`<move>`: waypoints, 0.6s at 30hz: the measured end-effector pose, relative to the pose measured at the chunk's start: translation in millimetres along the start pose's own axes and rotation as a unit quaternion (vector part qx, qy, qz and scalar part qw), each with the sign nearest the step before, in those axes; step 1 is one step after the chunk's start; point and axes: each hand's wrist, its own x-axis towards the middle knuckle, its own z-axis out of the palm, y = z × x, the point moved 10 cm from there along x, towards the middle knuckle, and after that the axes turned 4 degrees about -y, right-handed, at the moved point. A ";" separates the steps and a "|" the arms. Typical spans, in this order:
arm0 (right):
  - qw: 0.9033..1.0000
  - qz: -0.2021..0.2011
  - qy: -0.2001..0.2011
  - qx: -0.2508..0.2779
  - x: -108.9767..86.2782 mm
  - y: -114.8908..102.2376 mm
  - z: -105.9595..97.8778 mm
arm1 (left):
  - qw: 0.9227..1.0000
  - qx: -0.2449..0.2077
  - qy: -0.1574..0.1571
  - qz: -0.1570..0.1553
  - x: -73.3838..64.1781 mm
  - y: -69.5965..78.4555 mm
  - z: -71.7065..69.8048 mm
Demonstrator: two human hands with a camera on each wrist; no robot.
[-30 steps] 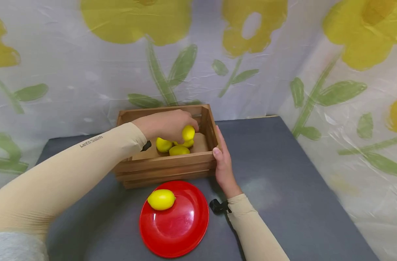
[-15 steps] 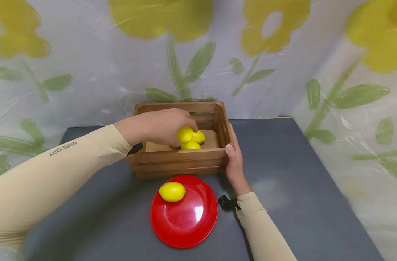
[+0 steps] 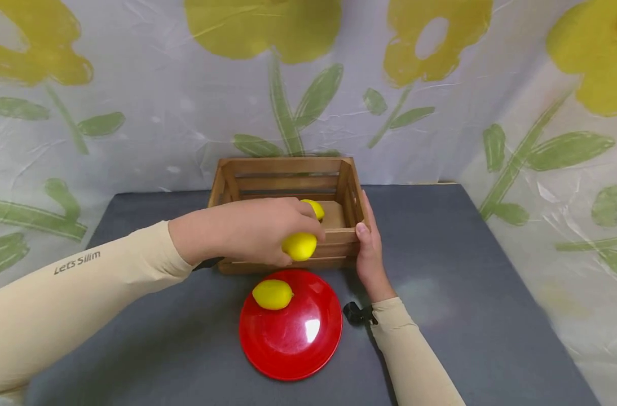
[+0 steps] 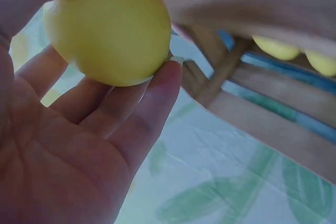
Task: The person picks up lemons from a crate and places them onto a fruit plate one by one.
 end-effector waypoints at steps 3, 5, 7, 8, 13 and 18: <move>1.000 0.002 -0.004 0.003 -0.2 0.2 0.3 | 1.000 -0.005 -0.022 0.008 1.1 10.0 10.5; 1.000 0.002 -0.005 0.004 0.8 -0.3 0.8 | 0.999 -0.008 -0.032 0.010 2.3 13.8 17.6; 1.000 0.000 -0.005 0.002 1.6 -1.0 0.9 | 0.999 -0.015 -0.041 0.009 3.8 15.3 25.5; 1.000 -0.001 -0.005 0.001 1.8 -1.1 0.9 | 0.999 -0.017 -0.044 0.008 4.8 15.6 29.7; 1.000 -0.002 -0.006 0.001 1.5 -0.3 1.2 | 0.999 -0.009 -0.052 0.002 10.0 13.4 52.2; 1.000 -0.005 -0.006 0.004 0.6 0.6 1.1 | 0.998 -0.008 -0.058 -0.001 16.2 10.2 77.1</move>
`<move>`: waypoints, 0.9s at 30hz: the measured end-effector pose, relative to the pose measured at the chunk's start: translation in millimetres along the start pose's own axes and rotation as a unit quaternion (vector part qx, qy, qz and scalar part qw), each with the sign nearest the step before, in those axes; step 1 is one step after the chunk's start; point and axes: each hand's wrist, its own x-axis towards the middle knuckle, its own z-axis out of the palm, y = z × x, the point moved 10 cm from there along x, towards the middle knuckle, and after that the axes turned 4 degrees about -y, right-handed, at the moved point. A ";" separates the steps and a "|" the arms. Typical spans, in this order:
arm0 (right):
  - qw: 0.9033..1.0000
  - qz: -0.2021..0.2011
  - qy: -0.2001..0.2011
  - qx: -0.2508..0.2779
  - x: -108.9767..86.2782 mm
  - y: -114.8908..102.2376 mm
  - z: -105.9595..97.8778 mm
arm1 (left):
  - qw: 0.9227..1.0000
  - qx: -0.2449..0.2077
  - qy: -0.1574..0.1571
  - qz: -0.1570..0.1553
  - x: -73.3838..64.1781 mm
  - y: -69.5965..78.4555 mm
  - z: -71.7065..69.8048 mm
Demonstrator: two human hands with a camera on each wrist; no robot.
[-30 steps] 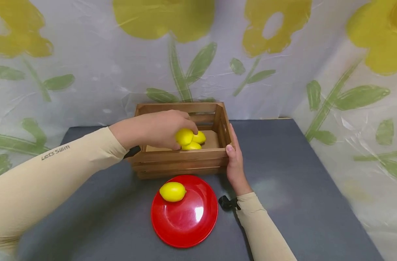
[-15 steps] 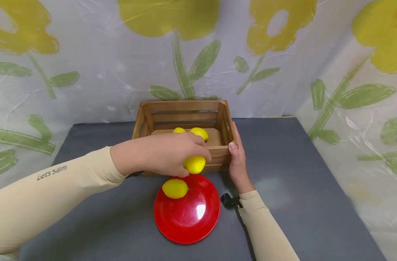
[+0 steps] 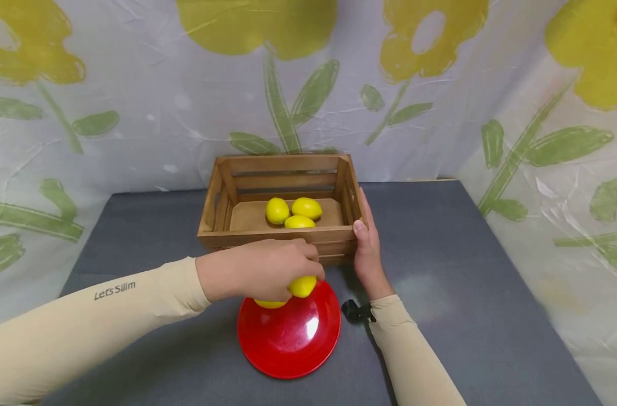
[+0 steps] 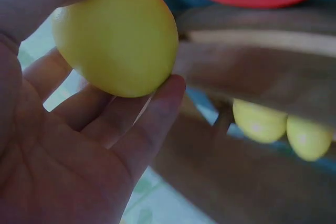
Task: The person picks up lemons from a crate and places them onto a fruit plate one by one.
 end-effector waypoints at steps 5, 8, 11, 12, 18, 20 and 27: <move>1.000 0.008 0.003 -0.003 -1.3 1.2 0.1 | 1.000 0.007 0.007 0.011 13.3 1.1 21.1; 1.000 0.010 0.004 -0.003 -1.8 1.9 0.9 | 1.000 0.005 0.000 0.007 21.5 -0.7 32.5; 1.000 0.012 0.005 -0.003 -1.6 1.7 0.4 | 1.000 0.005 -0.006 0.003 28.0 -1.8 39.6; 1.000 0.011 0.005 -0.003 -1.6 1.7 -0.1 | 1.000 0.005 -0.007 0.003 29.7 -2.1 41.3; 1.000 0.007 0.010 -0.006 -1.3 0.6 -2.4 | 1.000 0.009 0.002 0.005 37.7 -5.7 48.7; 1.000 0.005 0.004 -0.005 0.1 0.7 -0.7 | 1.000 0.007 0.008 0.001 38.5 -8.9 51.1; 1.000 0.001 0.003 -0.011 0.8 2.7 -2.9 | 1.000 0.007 0.026 0.006 42.5 -13.4 57.4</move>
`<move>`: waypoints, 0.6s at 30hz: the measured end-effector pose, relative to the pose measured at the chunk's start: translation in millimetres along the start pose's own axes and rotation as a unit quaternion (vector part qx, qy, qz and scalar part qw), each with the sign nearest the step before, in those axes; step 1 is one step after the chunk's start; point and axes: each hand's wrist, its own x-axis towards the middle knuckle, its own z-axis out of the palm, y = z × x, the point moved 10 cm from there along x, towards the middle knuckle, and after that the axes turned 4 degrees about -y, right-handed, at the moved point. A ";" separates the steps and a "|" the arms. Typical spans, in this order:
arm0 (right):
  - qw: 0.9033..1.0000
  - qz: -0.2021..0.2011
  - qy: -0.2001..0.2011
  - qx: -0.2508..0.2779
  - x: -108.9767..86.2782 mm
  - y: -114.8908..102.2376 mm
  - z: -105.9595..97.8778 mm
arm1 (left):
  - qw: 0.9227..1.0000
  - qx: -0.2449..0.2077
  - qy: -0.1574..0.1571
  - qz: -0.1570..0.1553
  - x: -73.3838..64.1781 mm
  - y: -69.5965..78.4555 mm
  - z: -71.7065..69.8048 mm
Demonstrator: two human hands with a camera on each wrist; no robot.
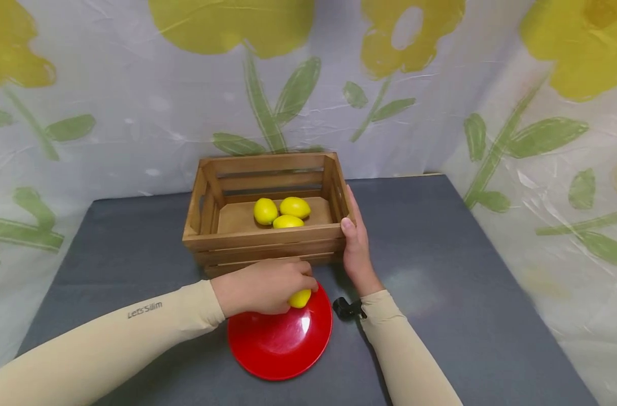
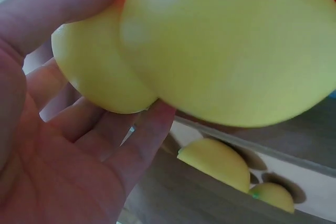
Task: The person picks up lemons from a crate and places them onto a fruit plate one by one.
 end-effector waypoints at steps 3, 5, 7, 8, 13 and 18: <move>1.000 -0.001 0.006 0.000 0.2 0.4 0.1 | 1.000 0.000 0.003 -0.002 0.2 -1.1 2.8; 1.000 -0.001 0.006 0.000 0.4 0.4 -0.9 | 1.000 0.000 0.003 -0.005 1.3 -1.2 3.9; 1.000 0.000 0.004 0.000 0.5 0.0 -0.9 | 1.000 0.000 0.002 -0.010 2.1 -1.6 4.8; 1.000 -0.001 0.002 0.001 0.3 -0.7 -0.7 | 1.000 0.000 0.002 -0.012 2.5 -1.9 5.2; 1.000 0.001 0.000 -0.004 -1.0 -1.5 -0.1 | 1.000 -0.004 0.003 -0.014 3.3 -0.8 5.9; 1.000 0.002 0.000 -0.010 -0.8 -1.3 -0.2 | 1.000 -0.005 0.003 -0.016 3.1 0.4 6.7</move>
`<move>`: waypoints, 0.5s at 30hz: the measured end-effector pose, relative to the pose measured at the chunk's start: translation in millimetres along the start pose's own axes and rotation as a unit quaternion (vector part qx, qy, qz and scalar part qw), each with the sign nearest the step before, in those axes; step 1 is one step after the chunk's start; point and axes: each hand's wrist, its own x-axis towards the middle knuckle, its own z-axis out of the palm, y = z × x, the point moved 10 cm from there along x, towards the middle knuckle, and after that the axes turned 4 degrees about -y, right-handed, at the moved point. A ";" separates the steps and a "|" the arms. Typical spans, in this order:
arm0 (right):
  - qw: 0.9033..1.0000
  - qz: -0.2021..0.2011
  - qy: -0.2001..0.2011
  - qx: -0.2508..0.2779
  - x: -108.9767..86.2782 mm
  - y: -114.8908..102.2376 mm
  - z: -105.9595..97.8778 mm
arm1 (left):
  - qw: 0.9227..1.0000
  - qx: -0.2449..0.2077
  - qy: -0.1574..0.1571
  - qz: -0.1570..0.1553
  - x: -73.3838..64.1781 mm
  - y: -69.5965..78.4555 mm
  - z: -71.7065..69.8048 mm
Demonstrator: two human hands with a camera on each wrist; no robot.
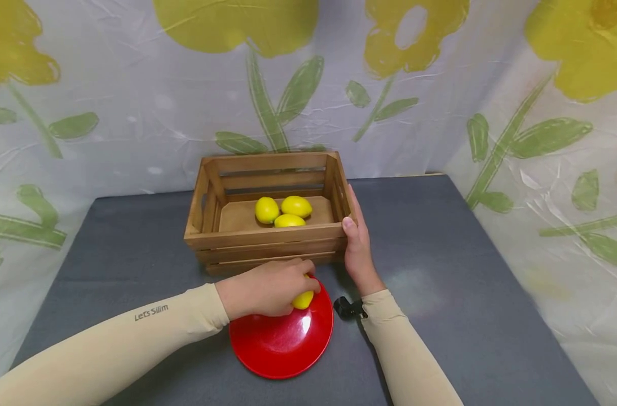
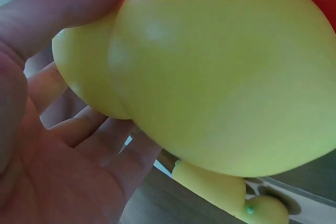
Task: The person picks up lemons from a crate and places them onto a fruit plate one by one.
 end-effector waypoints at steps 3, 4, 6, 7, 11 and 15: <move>1.000 0.001 0.000 0.001 0.6 -0.2 0.1 | 1.000 -0.003 -0.003 -0.005 0.2 -0.6 1.2; 1.000 0.003 0.001 0.001 0.6 0.2 0.2 | 1.000 -0.005 -0.004 -0.007 0.1 -0.8 1.5; 1.000 0.003 0.000 0.003 0.4 0.0 0.5 | 1.000 -0.006 -0.007 -0.010 -0.2 -1.5 2.5; 1.000 0.003 0.000 0.003 0.2 0.0 0.7 | 1.000 -0.005 -0.008 -0.012 -0.6 -1.8 2.6; 1.000 0.003 -0.001 0.003 -0.3 -0.4 0.9 | 1.000 -0.002 -0.009 -0.014 -2.3 -1.8 2.3; 1.000 0.002 -0.001 0.002 -0.3 -0.2 0.7 | 1.000 -0.007 -0.006 -0.015 -4.7 -0.9 -0.5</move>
